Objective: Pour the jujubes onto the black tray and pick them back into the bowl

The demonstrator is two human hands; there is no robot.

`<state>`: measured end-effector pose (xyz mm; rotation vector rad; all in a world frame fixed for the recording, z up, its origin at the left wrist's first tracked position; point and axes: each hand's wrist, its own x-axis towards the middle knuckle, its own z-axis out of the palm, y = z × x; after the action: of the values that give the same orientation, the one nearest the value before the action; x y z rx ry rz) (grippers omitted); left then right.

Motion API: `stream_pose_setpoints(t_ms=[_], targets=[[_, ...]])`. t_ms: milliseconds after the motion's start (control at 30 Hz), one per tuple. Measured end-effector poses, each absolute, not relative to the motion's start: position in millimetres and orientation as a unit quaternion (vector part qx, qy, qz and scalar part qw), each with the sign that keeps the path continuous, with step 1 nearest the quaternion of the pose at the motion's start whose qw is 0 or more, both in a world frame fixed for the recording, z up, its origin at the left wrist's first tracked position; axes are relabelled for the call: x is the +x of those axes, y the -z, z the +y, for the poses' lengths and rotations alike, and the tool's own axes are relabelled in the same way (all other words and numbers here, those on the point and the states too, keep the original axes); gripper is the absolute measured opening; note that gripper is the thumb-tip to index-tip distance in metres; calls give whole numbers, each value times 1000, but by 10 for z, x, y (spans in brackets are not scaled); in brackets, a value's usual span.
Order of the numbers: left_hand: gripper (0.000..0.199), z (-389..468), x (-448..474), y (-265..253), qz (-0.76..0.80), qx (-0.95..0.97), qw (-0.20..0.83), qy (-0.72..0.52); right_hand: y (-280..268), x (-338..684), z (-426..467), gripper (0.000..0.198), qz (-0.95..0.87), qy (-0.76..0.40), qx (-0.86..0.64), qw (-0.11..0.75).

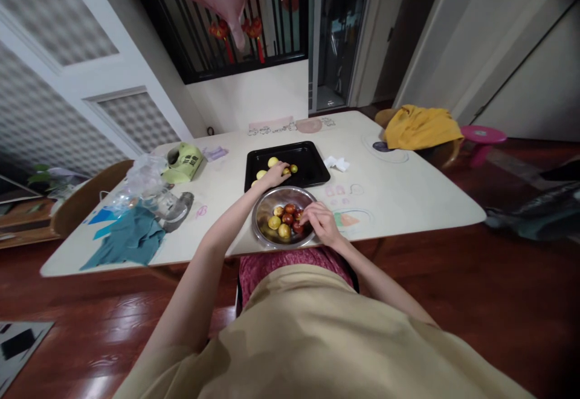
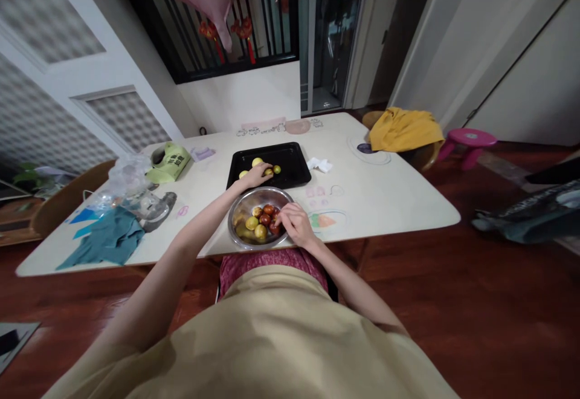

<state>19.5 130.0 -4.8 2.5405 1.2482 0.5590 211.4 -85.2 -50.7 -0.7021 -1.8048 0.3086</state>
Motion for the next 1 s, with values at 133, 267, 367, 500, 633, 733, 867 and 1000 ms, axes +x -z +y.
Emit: stream_pose_setpoints(t_ms=[133,267,367,500,633,733,867,1000], targets=[[19,1374,274,51,436,872,127,-182,505,2112,-857,60,-764,-131,-298,558],[18,1291,249,-19,434,870,124,-199,514,2109,-852,59,-765,-127,-293,559],[22,1087,159,-116,425,869,125,-222,525,2113,-846,57,-766,-127,-287,561],[26,606,-23,-239,340,879,168,-288,532,2124,-844,59,-767,-136,-294,554],[28,48,-178,-265,285,895,169,-298,526,2133,-847,60,-764,-144,-303,552],[29,-255,-248,-204,279,894,171,-305,521,2134,-850,62,-765,-146,-311,545],[28,-479,-290,-114,282,887,187,-315,520,2130,-851,59,-762,-133,-301,558],[31,-634,-287,-88,272,890,201,-307,513,2134,-852,58,-762,-132,-291,564]])
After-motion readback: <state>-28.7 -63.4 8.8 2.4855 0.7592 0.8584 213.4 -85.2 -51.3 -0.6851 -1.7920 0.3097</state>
